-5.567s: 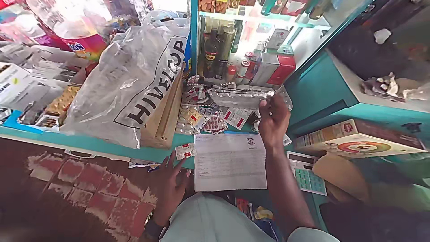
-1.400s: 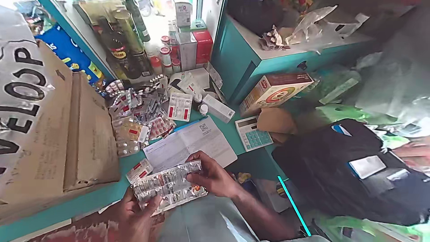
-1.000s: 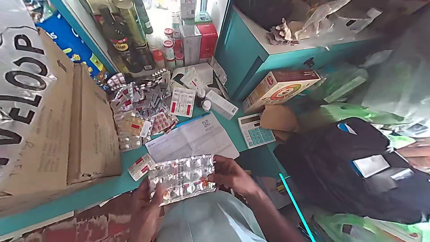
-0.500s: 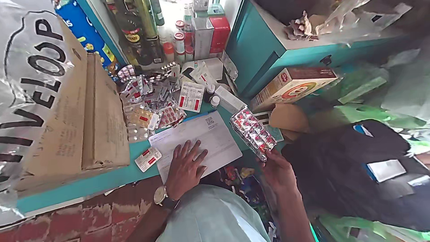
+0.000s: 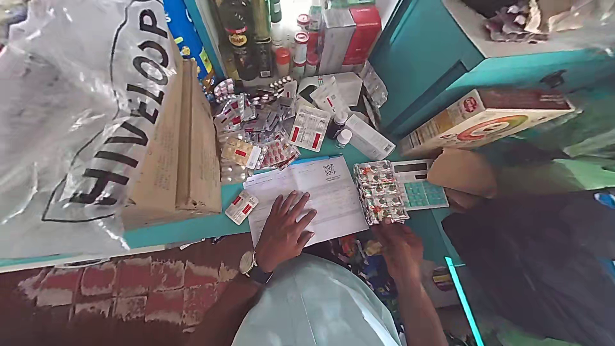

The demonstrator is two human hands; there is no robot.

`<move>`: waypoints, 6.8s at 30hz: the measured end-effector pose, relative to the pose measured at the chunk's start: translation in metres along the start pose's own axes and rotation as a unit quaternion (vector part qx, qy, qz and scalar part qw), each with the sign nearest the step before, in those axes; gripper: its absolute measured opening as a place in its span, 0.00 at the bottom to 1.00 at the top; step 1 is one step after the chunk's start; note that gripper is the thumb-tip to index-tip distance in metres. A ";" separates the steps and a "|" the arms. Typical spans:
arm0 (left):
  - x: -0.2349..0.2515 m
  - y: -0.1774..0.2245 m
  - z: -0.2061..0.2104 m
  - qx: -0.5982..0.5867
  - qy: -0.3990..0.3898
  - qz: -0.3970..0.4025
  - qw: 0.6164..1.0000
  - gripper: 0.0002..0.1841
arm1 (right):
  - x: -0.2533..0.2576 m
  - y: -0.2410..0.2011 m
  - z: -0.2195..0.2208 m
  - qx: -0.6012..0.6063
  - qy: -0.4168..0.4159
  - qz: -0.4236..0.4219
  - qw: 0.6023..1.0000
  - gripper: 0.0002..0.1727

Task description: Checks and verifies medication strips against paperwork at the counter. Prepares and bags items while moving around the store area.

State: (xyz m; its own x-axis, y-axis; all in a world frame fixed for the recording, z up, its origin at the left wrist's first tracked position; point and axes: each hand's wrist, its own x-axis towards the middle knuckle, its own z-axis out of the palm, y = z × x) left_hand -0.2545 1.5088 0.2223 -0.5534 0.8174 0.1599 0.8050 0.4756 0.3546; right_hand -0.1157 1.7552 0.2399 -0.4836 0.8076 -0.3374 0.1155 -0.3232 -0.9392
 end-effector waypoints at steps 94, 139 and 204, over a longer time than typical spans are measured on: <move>-0.052 0.012 -0.050 -0.820 0.252 -0.194 0.476 0.41 | -0.019 -0.061 0.156 -0.132 -0.360 -0.535 0.753 0.03; 0.008 0.043 -0.040 -0.083 -0.280 -0.117 0.949 0.16 | 0.025 0.014 0.127 -0.093 -0.430 -0.148 0.886 0.17; -0.184 0.041 -0.097 -0.442 0.210 -0.291 0.822 0.08 | 0.007 -0.020 0.298 -0.513 -0.418 -0.458 0.594 0.22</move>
State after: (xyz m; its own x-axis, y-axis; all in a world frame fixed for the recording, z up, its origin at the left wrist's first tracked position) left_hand -0.1404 1.3464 0.2970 -0.9642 0.2629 -0.0349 0.0113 0.1720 0.9850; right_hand -0.3796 1.6202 0.2750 -0.9635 -0.2521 0.0904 -0.2671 0.8796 -0.3937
